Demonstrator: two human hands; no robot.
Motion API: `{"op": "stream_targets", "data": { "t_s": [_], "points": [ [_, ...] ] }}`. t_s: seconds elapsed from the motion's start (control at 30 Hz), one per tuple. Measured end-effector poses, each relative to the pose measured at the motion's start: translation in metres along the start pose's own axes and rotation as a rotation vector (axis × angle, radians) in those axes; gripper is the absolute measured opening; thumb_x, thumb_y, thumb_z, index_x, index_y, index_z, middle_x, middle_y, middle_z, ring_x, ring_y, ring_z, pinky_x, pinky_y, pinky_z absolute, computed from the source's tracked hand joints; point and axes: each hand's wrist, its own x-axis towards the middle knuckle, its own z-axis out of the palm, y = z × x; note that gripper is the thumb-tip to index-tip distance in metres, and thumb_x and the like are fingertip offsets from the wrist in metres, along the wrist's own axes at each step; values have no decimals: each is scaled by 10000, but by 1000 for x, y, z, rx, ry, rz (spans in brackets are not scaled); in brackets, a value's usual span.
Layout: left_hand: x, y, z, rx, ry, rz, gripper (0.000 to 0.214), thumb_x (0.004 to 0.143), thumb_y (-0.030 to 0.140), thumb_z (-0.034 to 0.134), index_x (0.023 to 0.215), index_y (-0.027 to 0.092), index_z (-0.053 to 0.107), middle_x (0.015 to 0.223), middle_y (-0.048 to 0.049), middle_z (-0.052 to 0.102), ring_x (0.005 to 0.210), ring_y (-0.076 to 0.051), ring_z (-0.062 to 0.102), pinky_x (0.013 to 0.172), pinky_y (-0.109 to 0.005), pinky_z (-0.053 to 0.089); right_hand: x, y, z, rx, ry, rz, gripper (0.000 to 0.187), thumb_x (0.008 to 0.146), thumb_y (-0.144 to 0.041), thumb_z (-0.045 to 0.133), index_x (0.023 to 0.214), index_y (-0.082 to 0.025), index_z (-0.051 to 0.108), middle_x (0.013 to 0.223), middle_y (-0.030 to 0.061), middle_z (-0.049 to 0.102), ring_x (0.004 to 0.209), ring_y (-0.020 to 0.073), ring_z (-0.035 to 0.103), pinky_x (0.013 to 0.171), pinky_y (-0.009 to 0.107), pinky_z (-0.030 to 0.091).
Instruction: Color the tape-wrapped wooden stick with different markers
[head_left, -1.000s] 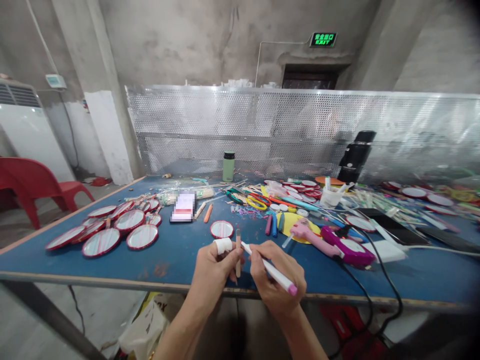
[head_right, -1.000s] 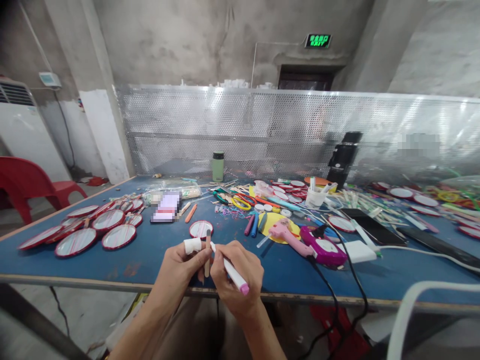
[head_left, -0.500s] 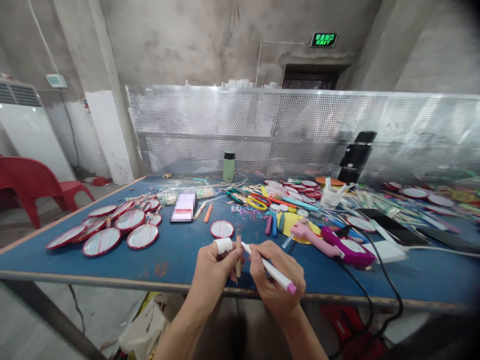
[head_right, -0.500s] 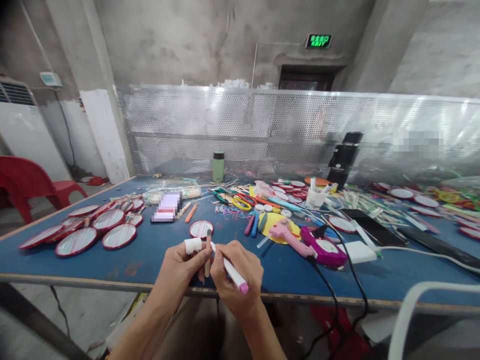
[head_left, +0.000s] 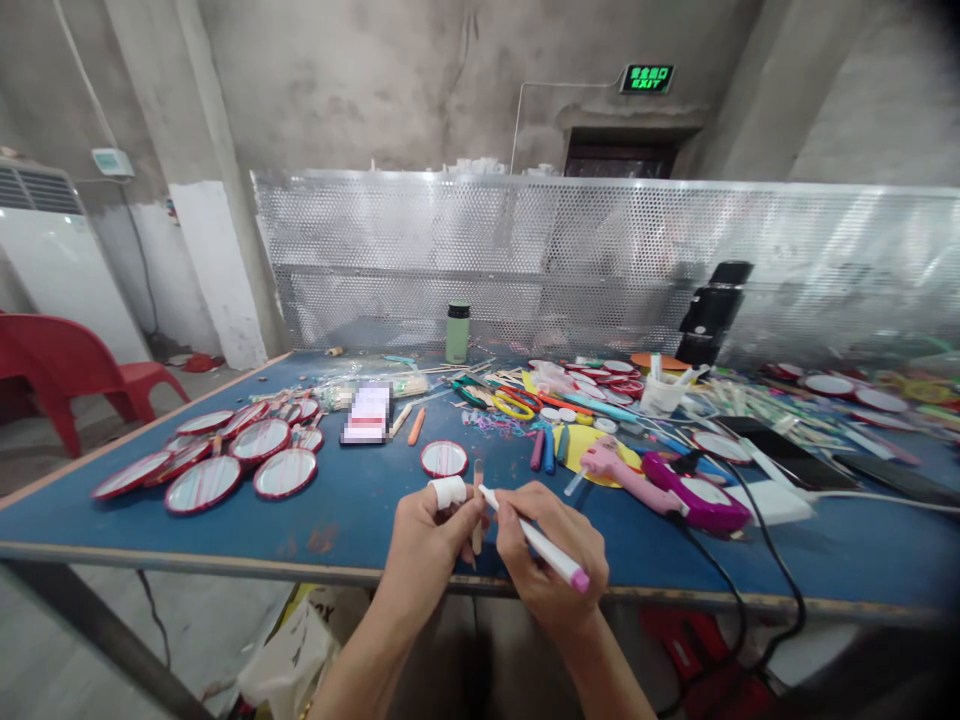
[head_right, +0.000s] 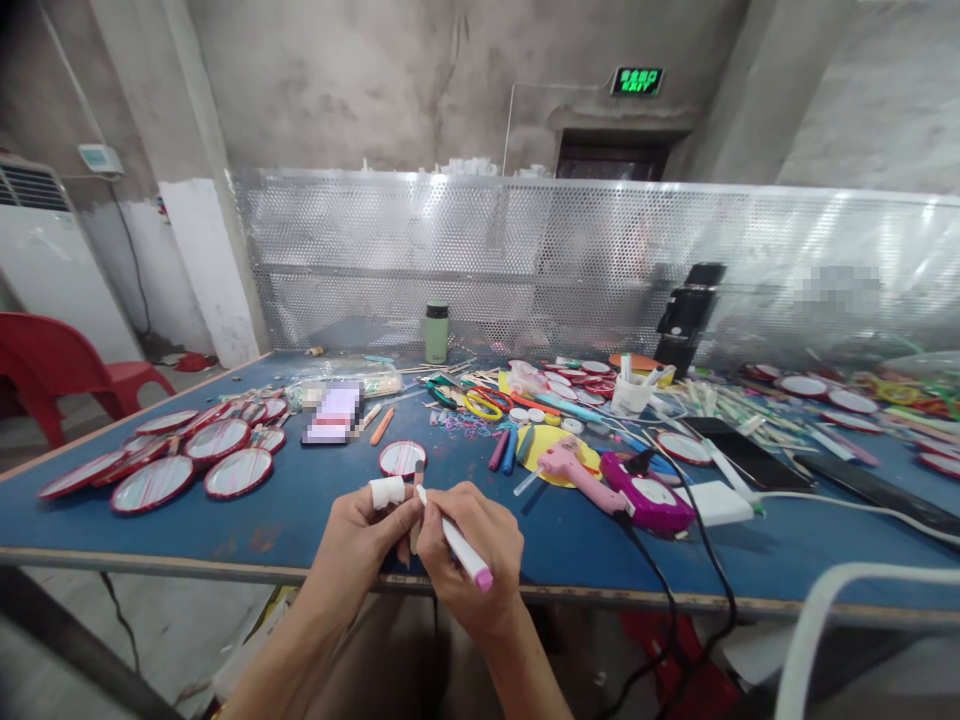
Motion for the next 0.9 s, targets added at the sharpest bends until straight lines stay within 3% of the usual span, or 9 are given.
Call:
{"op": "stream_targets", "data": {
  "t_s": [0.9],
  "points": [
    [0,-1,0,-10,8,-9,205,800,282,655,665,129,633,470,37,534,416,-69,458,426,-163,357,1,-1,0,-26,4,3,120,815,-65,572,843,-162,637,681,13,657,591,114,613,574,228,476]
  ]
}}
